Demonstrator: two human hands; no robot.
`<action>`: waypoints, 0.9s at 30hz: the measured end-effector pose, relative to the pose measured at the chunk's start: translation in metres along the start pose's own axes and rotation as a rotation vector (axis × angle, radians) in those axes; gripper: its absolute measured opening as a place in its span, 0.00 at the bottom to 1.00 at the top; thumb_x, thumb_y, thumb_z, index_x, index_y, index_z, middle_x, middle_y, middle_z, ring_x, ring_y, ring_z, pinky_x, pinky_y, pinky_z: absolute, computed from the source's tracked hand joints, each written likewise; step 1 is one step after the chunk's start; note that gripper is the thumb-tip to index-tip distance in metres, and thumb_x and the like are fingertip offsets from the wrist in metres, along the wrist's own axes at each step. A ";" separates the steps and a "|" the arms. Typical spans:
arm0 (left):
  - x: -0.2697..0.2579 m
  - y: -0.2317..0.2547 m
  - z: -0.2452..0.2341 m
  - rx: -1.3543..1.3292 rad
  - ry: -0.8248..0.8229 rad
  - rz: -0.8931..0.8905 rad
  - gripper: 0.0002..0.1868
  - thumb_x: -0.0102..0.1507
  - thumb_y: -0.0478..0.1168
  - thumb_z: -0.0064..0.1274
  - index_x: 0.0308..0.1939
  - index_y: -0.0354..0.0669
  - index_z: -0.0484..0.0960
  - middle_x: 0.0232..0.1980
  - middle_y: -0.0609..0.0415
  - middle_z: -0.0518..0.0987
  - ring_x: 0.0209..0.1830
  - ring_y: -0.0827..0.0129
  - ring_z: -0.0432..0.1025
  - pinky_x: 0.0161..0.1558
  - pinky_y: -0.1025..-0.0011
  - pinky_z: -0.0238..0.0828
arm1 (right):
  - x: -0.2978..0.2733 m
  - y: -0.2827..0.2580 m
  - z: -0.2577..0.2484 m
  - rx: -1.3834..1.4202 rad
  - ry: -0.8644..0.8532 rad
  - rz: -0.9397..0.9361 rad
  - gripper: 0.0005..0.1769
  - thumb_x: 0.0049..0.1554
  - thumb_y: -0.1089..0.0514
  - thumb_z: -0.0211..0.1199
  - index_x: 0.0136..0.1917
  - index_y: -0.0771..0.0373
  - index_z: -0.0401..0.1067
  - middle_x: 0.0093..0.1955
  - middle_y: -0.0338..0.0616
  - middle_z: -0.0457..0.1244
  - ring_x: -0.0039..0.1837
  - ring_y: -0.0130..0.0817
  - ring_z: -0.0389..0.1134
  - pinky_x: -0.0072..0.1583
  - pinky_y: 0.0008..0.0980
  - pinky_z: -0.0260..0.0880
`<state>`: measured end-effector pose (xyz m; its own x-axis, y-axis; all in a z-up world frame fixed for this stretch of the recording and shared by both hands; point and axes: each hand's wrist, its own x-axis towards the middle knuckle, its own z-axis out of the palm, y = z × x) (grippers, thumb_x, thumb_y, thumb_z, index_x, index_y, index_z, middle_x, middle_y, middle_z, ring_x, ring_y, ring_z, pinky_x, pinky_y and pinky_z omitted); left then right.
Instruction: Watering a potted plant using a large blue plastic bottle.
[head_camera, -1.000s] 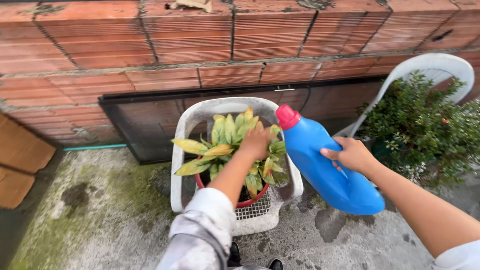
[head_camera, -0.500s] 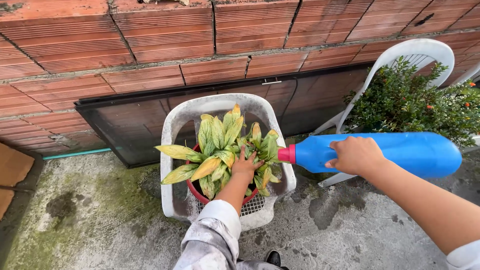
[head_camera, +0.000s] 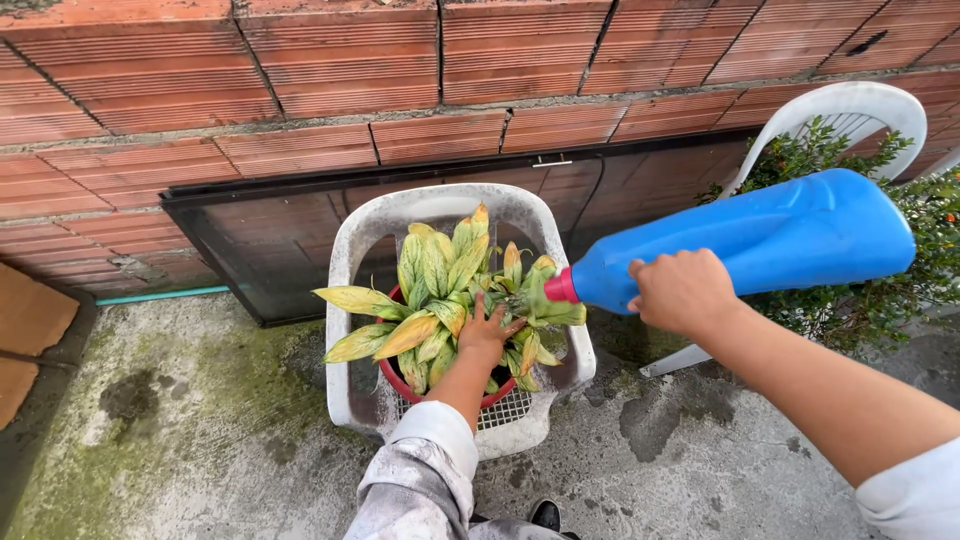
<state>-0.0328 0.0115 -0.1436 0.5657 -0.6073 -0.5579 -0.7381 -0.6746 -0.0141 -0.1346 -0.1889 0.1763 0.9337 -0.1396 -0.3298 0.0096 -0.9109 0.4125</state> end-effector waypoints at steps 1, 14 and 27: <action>-0.002 -0.002 0.002 -0.003 -0.001 -0.003 0.48 0.69 0.38 0.44 0.80 0.88 0.34 0.87 0.60 0.34 0.83 0.30 0.20 0.76 0.43 0.46 | 0.001 0.001 -0.001 -0.001 0.001 -0.004 0.26 0.55 0.34 0.65 0.57 0.51 0.74 0.43 0.44 0.72 0.48 0.45 0.76 0.47 0.43 0.74; -0.004 -0.028 0.007 -0.097 0.047 -0.080 0.46 0.69 0.36 0.42 0.80 0.90 0.38 0.87 0.59 0.37 0.84 0.33 0.28 0.77 0.43 0.45 | -0.010 0.021 0.012 -0.094 0.036 -0.045 0.19 0.56 0.39 0.64 0.51 0.54 0.74 0.44 0.41 0.73 0.47 0.41 0.76 0.47 0.42 0.75; 0.017 -0.039 0.019 -0.165 0.075 -0.075 0.43 0.71 0.36 0.40 0.82 0.83 0.40 0.87 0.57 0.39 0.83 0.35 0.35 0.77 0.47 0.50 | -0.011 -0.018 -0.006 -0.026 0.154 -0.214 0.17 0.57 0.42 0.63 0.49 0.56 0.71 0.42 0.42 0.71 0.46 0.42 0.75 0.48 0.42 0.73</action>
<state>-0.0019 0.0356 -0.1682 0.6470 -0.5781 -0.4972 -0.6259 -0.7751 0.0867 -0.1429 -0.1682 0.1779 0.9530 0.1175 -0.2791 0.2196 -0.9029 0.3696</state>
